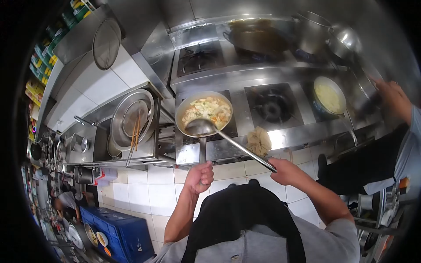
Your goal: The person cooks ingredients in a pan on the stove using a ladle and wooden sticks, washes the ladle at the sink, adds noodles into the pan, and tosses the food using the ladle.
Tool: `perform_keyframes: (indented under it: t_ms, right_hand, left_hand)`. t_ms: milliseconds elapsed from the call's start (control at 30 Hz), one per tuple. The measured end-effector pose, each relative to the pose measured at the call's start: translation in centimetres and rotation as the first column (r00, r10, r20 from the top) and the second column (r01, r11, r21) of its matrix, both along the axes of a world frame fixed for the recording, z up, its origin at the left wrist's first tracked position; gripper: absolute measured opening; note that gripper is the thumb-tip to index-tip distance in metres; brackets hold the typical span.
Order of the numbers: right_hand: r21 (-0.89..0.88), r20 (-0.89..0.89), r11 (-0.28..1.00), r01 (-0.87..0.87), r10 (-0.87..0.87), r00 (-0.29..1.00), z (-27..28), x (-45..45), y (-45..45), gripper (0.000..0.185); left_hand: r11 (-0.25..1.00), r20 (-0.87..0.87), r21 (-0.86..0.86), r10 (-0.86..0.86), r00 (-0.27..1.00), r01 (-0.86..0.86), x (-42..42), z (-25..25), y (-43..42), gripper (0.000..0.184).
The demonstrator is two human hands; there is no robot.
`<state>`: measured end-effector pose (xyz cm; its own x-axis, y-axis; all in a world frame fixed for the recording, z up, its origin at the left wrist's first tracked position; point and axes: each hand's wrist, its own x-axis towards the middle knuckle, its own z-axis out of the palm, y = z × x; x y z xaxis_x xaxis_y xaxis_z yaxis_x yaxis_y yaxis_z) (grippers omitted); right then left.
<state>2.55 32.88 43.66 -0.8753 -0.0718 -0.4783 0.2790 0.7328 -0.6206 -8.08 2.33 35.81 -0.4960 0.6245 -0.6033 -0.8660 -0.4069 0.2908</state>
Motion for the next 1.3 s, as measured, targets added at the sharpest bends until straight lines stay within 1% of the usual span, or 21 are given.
perform_keyframes:
  t_ms: [33, 100, 133, 200, 233, 333, 367, 400, 467, 567, 633, 700, 800, 867, 967, 1067, 1133, 1167, 1200, 1267, 1300]
  right_hand:
    - [-0.003, 0.0, 1.0, 0.009, -0.009, 1.0, -0.7, -0.6, 0.1, 0.024]
    - [0.22, -0.172, 0.975, -0.012, 0.051, 0.984, -4.0, -1.8, 0.2, 0.023]
    - [0.215, -0.167, 0.977, -0.008, 0.045, 0.985, -5.3, -2.2, 0.0, 0.023]
    - [0.244, -0.121, 0.967, 0.077, -0.048, 0.991, -6.4, -4.0, -0.2, 0.023]
    - [0.302, -0.134, 0.952, 0.04, 0.0, 0.991, -5.7, -4.0, -0.7, 0.025]
    - [0.325, -0.118, 0.945, 0.044, -0.005, 0.993, -6.4, -2.8, -0.9, 0.026]
    - [0.328, -0.112, 0.944, 0.032, 0.005, 0.994, -6.6, -2.3, -0.8, 0.026]
    - [0.327, -0.1, 0.944, 0.038, -0.005, 0.995, -6.9, -1.9, -0.6, 0.026]
    - [0.331, -0.086, 0.943, 0.039, -0.011, 0.996, -7.2, -1.3, -0.1, 0.027]
    - [0.307, -0.105, 0.95, 0.051, -0.019, 0.994, -7.0, -1.8, 0.6, 0.028]
    - [0.25, -0.239, 0.951, 0.183, -0.122, 0.963, -6.4, -3.4, 0.6, 0.029]
    - [0.289, -0.243, 0.944, 0.16, -0.089, 0.966, -9.0, -5.4, 0.8, 0.028]
    - [0.345, -0.242, 0.932, 0.111, -0.026, 0.97, -8.4, -6.5, 0.4, 0.028]
    - [0.304, -0.221, 0.948, 0.097, -0.029, 0.975, -6.2, -5.1, 0.1, 0.028]
    - [0.289, -0.183, 0.956, 0.048, 0.006, 0.983, -6.7, -3.8, 0.1, 0.027]
    - [0.291, -0.207, 0.957, 0.007, 0.056, 0.977, -8.3, -4.8, 0.3, 0.024]
    - [0.281, -0.205, 0.959, 0.045, 0.014, 0.979, -6.7, -5.0, 0.1, 0.025]
    - [0.27, -0.19, 0.959, 0.085, -0.033, 0.981, -6.0, -5.2, -0.3, 0.026]
    - [0.269, -0.192, 0.96, 0.082, -0.03, 0.981, -6.9, -5.9, -0.5, 0.026]
    - [0.273, -0.329, 0.959, 0.077, 0.018, 0.944, -9.1, -7.5, -1.1, 0.027]
    - [0.272, -0.328, 0.959, 0.081, 0.014, 0.945, -9.0, -7.8, -1.2, 0.027]
  left_hand:
    - [1.0, -0.023, -0.014, 0.018, 1.0, -0.018, -0.5, -0.1, 0.3, 0.03]
    - [1.0, -0.04, 0.009, 0.023, 0.999, -0.023, -0.6, -0.8, 0.5, 0.028]
    - [0.999, -0.063, 0.034, 0.037, 0.997, -0.035, -0.6, -1.2, 0.5, 0.025]
    - [0.998, -0.125, -0.055, 0.009, 0.992, -0.016, 2.1, -3.3, -0.2, 0.021]
    - [0.996, -0.137, -0.082, 0.004, 0.991, -0.016, 3.1, -3.0, -0.4, 0.018]
    - [0.995, -0.124, -0.094, 0.014, 0.992, -0.026, 2.4, -4.4, -0.2, 0.018]
    - [0.997, -0.096, -0.039, 0.057, 0.994, -0.061, 1.7, -4.4, 0.2, 0.018]
    - [0.997, -0.093, -0.037, 0.063, 0.994, -0.067, 1.3, -4.8, 0.4, 0.018]
    - [0.995, -0.045, 0.067, 0.081, 0.996, -0.077, 0.8, -5.0, 1.0, 0.019]
    - [0.996, -0.039, 0.048, 0.08, 0.996, -0.079, 0.9, -5.0, 1.5, 0.019]
    - [0.997, -0.043, 0.019, 0.074, 0.996, -0.073, 1.1, -5.1, 1.6, 0.02]
    - [0.998, -0.054, 0.018, 0.059, 0.997, -0.058, 0.9, -5.5, 1.7, 0.02]
    - [0.996, -0.035, 0.041, 0.081, 0.996, -0.08, 0.6, -5.4, 1.9, 0.019]
    - [0.995, -0.037, 0.05, 0.093, 0.995, -0.091, 0.5, -5.1, 1.8, 0.018]
    - [0.994, 0.0, 0.064, 0.084, 0.996, -0.083, 0.9, -5.3, 1.7, 0.017]
    - [0.996, -0.046, 0.045, 0.082, 0.996, -0.08, 0.5, -5.1, 1.8, 0.016]
    - [0.996, -0.044, 0.073, 0.059, 0.997, -0.055, 0.3, -4.5, 1.5, 0.03]
    - [0.996, -0.047, 0.072, 0.065, 0.997, -0.062, 0.1, -4.5, 1.3, 0.03]
    - [0.997, -0.05, 0.056, 0.057, 0.997, -0.055, 0.0, -4.5, 1.4, 0.031]
    - [0.998, -0.047, 0.039, 0.042, 0.998, -0.04, 0.3, -5.2, 1.5, 0.032]
    - [0.993, -0.017, 0.11, 0.049, 0.999, -0.047, 0.4, -5.8, 1.5, 0.027]
